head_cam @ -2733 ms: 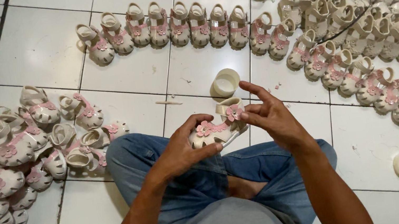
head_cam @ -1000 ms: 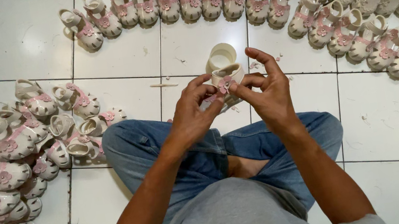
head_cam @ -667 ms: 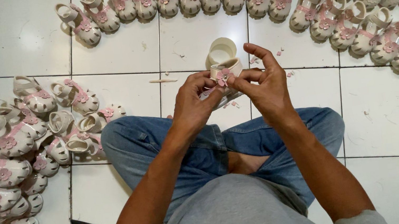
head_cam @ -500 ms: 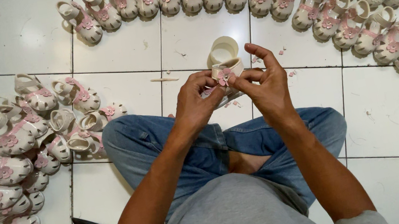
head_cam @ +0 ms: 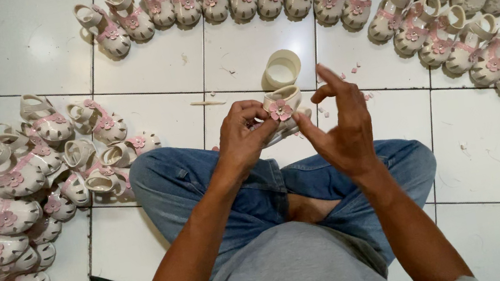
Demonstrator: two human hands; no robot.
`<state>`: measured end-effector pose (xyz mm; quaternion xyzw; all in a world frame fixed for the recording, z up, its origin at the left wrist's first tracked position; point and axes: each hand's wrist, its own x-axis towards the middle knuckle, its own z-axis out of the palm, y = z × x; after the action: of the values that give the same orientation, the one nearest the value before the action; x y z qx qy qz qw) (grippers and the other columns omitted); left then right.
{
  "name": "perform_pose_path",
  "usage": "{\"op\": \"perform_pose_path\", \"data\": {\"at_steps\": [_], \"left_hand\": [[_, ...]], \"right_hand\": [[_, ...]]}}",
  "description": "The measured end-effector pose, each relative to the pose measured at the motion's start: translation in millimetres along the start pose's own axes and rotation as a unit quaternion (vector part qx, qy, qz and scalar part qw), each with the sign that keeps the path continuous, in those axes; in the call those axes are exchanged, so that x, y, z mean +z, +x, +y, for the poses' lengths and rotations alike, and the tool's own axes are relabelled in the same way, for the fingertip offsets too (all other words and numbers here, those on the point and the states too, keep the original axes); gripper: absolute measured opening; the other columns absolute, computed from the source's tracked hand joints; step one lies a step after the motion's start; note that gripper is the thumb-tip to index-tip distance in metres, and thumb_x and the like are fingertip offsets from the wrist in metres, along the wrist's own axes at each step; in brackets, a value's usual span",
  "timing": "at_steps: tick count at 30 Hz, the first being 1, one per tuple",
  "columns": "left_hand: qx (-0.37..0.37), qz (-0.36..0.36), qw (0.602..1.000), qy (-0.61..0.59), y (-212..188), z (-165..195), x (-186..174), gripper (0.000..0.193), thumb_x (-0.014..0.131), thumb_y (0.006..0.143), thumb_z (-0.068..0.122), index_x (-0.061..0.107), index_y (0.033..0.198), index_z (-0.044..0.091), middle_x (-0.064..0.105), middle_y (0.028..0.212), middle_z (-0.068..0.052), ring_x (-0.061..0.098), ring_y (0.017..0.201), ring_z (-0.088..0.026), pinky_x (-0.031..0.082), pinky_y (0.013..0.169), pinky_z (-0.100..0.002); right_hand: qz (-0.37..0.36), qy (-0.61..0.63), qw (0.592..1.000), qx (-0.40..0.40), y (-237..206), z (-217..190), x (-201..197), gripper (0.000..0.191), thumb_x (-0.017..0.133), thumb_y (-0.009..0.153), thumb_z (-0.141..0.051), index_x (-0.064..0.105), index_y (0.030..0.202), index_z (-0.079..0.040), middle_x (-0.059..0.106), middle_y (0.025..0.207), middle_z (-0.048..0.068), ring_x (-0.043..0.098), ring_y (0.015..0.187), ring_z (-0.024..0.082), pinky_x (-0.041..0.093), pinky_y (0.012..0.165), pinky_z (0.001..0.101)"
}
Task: The person sits on the floor and assembles small white shoes with pink floral decorations. They repeatedly pick up a shoe, apply a white substance from a small cup to the sole, press the sole, and place the finished shoe in a row on the floor.
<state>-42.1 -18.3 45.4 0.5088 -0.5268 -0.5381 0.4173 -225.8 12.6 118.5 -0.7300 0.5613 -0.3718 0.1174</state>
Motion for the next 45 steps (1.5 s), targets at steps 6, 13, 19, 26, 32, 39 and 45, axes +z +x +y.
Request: {"op": "perform_pose_path", "data": {"at_steps": [6,13,19,26,32,39,45], "left_hand": [[-0.027,-0.083,0.992,-0.091,-20.7,0.3,-7.9,0.01,0.077,0.088,0.01,0.075,0.09,0.0,0.066,0.103,-0.004,0.064,0.088,-0.012,0.053,0.077,-0.026],[-0.068,-0.107,0.985,-0.118,-31.0,4.5,-17.0,0.011,0.077,0.09,0.011,0.076,0.092,0.0,0.068,0.097,-0.001,0.063,0.085,-0.009,0.052,0.075,-0.024],[-0.062,-0.135,0.988,-0.044,-31.5,13.9,-21.9,0.016,0.077,0.092,0.016,0.076,0.099,0.001,0.074,0.097,-0.004,0.067,0.088,-0.011,0.054,0.077,-0.025],[-0.006,-0.153,0.975,0.162,-33.8,29.0,-31.0,0.017,0.075,0.085,0.016,0.075,0.098,0.004,0.072,0.113,-0.005,0.071,0.08,-0.014,0.055,0.068,-0.028],[-0.143,-0.152,0.966,0.152,-17.7,11.3,-44.7,0.021,0.075,0.089,0.021,0.076,0.105,0.007,0.079,0.103,-0.007,0.066,0.076,-0.014,0.052,0.068,-0.027],[-0.138,-0.101,0.985,0.035,-6.5,-11.4,-63.0,0.015,0.073,0.089,0.015,0.076,0.091,0.001,0.075,0.116,-0.003,0.065,0.084,-0.009,0.053,0.075,-0.024],[-0.19,-0.082,0.978,-0.001,4.7,-21.7,-72.7,0.013,0.074,0.088,0.012,0.076,0.095,0.001,0.075,0.11,-0.006,0.061,0.081,-0.01,0.051,0.075,-0.025]], "right_hand": [[-0.124,0.067,0.984,-0.107,-5.0,23.7,-5.5,0.099,0.089,0.078,-0.018,0.031,0.158,-0.012,0.068,0.134,0.016,0.067,0.124,0.036,0.048,0.112,0.0467],[-0.2,0.216,0.953,0.07,-17.7,48.2,11.8,0.113,0.092,0.073,-0.022,0.024,0.162,-0.014,0.071,0.127,0.016,0.069,0.124,0.028,0.053,0.11,0.0449],[-0.233,0.26,0.927,0.135,-25.0,64.1,36.2,0.115,0.093,0.07,-0.018,0.025,0.163,-0.012,0.075,0.12,0.015,0.071,0.12,0.026,0.048,0.113,0.0458],[-0.251,0.396,0.854,0.224,-48.0,62.9,63.1,0.114,0.088,0.075,-0.013,0.018,0.165,-0.01,0.071,0.129,0.012,0.068,0.121,0.021,0.051,0.11,0.0436],[-0.224,0.24,0.929,0.168,-33.7,88.1,73.0,0.073,0.081,0.087,-0.035,0.051,0.152,-0.017,0.057,0.154,0.017,0.054,0.142,0.03,0.049,0.113,0.0465],[-0.23,-0.21,0.948,0.063,44.5,141.1,107.5,0.071,0.06,0.089,-0.069,0.063,0.141,-0.021,0.015,0.168,0.023,0.012,0.153,0.047,0.017,0.118,0.0633],[-0.259,-0.231,0.936,0.051,71.8,144.2,128.2,0.071,0.053,0.09,-0.075,0.07,0.133,-0.021,0.01,0.17,0.019,0.004,0.155,0.045,0.009,0.12,0.0659]]}}
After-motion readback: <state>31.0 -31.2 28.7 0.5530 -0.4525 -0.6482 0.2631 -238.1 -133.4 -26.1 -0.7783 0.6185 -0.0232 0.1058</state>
